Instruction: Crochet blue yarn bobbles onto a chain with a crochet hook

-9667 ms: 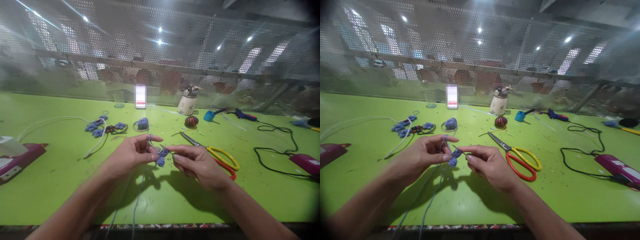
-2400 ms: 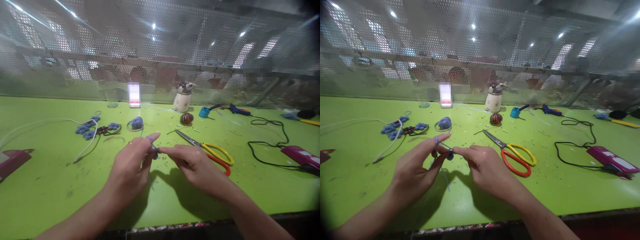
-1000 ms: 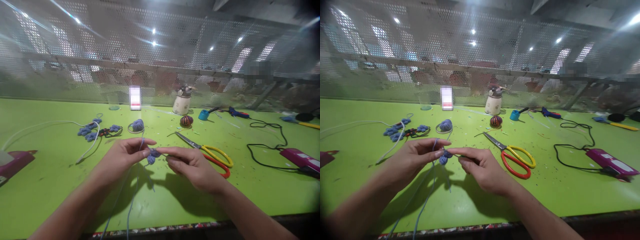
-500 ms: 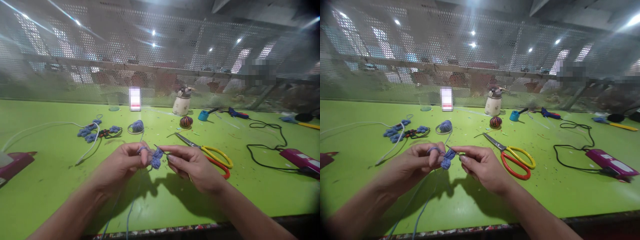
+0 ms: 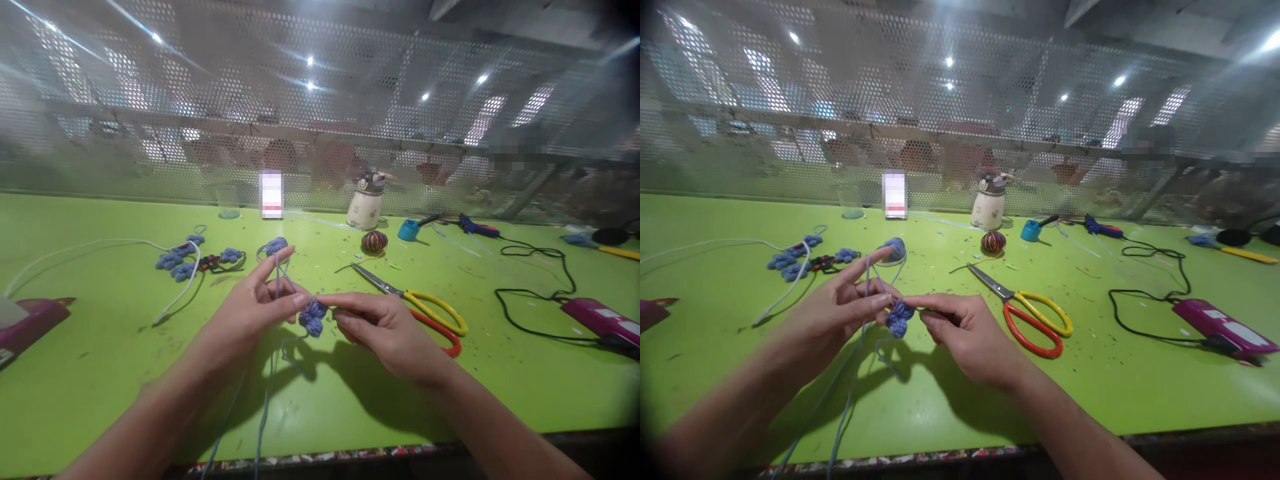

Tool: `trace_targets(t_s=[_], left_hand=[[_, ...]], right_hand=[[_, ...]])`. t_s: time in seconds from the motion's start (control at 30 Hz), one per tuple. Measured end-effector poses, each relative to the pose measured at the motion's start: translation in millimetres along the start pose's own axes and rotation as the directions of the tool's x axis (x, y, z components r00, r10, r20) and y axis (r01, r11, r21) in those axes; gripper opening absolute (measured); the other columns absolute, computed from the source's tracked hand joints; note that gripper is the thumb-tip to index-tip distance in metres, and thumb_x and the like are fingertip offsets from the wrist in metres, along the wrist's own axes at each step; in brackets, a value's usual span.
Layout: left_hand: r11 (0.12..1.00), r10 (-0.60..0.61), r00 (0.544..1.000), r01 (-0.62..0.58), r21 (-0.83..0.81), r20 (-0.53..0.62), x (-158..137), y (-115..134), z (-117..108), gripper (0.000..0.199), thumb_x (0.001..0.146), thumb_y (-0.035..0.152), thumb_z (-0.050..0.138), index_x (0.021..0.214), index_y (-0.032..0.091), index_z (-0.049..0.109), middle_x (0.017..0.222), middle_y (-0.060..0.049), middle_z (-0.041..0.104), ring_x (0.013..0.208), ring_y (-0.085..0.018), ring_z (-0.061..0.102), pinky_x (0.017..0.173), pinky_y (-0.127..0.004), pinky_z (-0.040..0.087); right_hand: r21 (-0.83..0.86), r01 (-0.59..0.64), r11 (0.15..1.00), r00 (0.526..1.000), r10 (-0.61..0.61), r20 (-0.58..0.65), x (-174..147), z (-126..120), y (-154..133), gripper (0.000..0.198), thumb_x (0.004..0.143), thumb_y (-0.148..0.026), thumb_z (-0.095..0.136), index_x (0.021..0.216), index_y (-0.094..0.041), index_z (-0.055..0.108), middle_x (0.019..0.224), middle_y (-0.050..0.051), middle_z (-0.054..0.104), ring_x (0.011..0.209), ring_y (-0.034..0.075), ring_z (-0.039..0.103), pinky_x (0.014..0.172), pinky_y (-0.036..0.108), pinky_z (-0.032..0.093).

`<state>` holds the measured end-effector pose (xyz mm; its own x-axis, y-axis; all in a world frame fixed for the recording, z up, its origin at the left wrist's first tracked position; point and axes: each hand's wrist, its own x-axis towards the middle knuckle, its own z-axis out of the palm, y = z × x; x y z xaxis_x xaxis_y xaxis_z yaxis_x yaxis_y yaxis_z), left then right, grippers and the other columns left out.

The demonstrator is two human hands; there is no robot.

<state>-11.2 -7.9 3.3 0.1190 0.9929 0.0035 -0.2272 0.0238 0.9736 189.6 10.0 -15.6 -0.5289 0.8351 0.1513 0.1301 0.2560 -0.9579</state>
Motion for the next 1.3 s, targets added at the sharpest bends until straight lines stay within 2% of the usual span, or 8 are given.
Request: trace_targets(t_s=[0.2, 0.5, 0.77, 0.83, 1.0, 1.1, 1.27, 1.3], left_hand=[[0.977, 0.070, 0.997, -0.077, 0.197, 0.040, 1.9, -6.1, -0.5, 0.108, 0.069, 0.013, 0.078, 0.153, 0.027, 0.013, 0.070, 0.002, 0.067, 0.069, -0.018, 0.062, 0.071, -0.034, 0.049], [0.943, 0.092, 0.994, -0.106, 0.315, 0.059, 1.3, -5.8, 2.4, 0.101, 0.073, 0.017, 0.074, 0.153, 0.025, 0.014, 0.069, 0.002, 0.064, 0.065, -0.018, 0.058, 0.065, -0.032, 0.047], [0.993, -0.059, 0.998, 0.060, -0.105, 0.016, 6.4, 5.1, -14.0, 0.063, 0.077, 0.025, 0.067, 0.136, 0.013, 0.048, 0.106, -0.014, 0.069, 0.093, -0.027, 0.067, 0.081, -0.038, 0.050], [0.993, -0.065, 0.998, 0.064, -0.100, -0.012, 10.4, 5.4, -17.6, 0.056, 0.079, 0.025, 0.062, 0.132, 0.010, 0.050, 0.106, -0.017, 0.069, 0.093, -0.028, 0.068, 0.082, -0.039, 0.051], [0.979, -0.013, 0.989, 0.043, 0.201, -0.148, 19.6, 1.7, -26.7, 0.048, 0.075, 0.017, 0.066, 0.122, 0.011, 0.058, 0.090, -0.010, 0.073, 0.076, -0.021, 0.068, 0.067, -0.031, 0.050], [0.947, 0.048, 0.979, 0.018, 0.320, -0.197, 25.6, 0.6, -38.6, 0.040, 0.069, 0.011, 0.069, 0.109, 0.015, 0.067, 0.066, -0.001, 0.070, 0.053, -0.015, 0.058, 0.050, -0.025, 0.037], [0.939, 0.078, 0.983, -0.016, 0.344, -0.168, 28.1, 3.4, -52.5, 0.003, 0.066, 0.015, 0.072, 0.064, 0.015, 0.074, 0.046, 0.002, 0.058, 0.042, -0.009, 0.039, 0.045, -0.021, 0.024], [0.947, 0.073, 0.988, -0.026, 0.321, -0.135, 26.2, 4.7, -52.3, 0.013, 0.069, 0.020, 0.071, 0.057, 0.015, 0.072, 0.045, 0.001, 0.057, 0.042, -0.009, 0.038, 0.044, -0.021, 0.022]], right_hand=[[-0.097, -0.005, 0.995, 1.000, 0.003, -0.017, 0.6, 1.4, -0.7, 0.033, 0.089, -0.020, 0.055, 0.117, -0.017, 0.072, 0.062, -0.001, 0.046, 0.056, 0.011, 0.036, 0.051, 0.025, 0.028], [-0.139, 0.070, 0.988, 0.997, -0.073, -0.018, 1.2, 2.7, -4.0, 0.030, 0.087, -0.017, 0.056, 0.109, -0.019, 0.076, 0.063, 0.001, 0.055, 0.058, 0.012, 0.040, 0.052, 0.024, 0.032], [0.285, 0.072, 0.956, 0.995, -0.089, 0.045, -1.7, -4.5, 1.5, 0.026, 0.087, -0.024, 0.064, 0.110, -0.020, 0.075, 0.054, -0.005, 0.037, 0.048, 0.007, 0.028, 0.045, 0.022, 0.021], [0.355, 0.083, 0.931, 0.993, -0.109, 0.052, -4.1, -6.8, 1.6, 0.023, 0.086, -0.026, 0.067, 0.108, -0.023, 0.076, 0.055, -0.005, 0.038, 0.048, 0.007, 0.026, 0.045, 0.023, 0.020], [0.387, 0.110, 0.915, 0.987, -0.146, 0.064, -11.7, -13.5, -0.7, 0.022, 0.082, -0.030, 0.073, 0.104, -0.027, 0.078, 0.059, -0.002, 0.041, 0.050, 0.007, 0.025, 0.046, 0.025, 0.019], [0.433, 0.153, 0.888, 0.978, -0.199, 0.062, -14.0, -17.0, -5.7, 0.022, 0.081, -0.031, 0.075, 0.103, -0.031, 0.078, 0.058, -0.004, 0.036, 0.050, 0.008, 0.024, 0.046, 0.025, 0.017], [0.552, 0.234, 0.801, 0.940, -0.331, 0.080, -11.8, -20.0, -14.2, 0.022, 0.081, -0.032, 0.074, 0.103, -0.030, 0.078, 0.053, -0.006, 0.028, 0.045, 0.005, 0.019, 0.044, 0.023, 0.018], [0.569, 0.248, 0.784, 0.932, -0.354, 0.082, -11.0, -20.7, -14.5, 0.022, 0.081, -0.031, 0.074, 0.103, -0.030, 0.078, 0.053, -0.007, 0.027, 0.044, 0.005, 0.018, 0.044, 0.022, 0.018]])
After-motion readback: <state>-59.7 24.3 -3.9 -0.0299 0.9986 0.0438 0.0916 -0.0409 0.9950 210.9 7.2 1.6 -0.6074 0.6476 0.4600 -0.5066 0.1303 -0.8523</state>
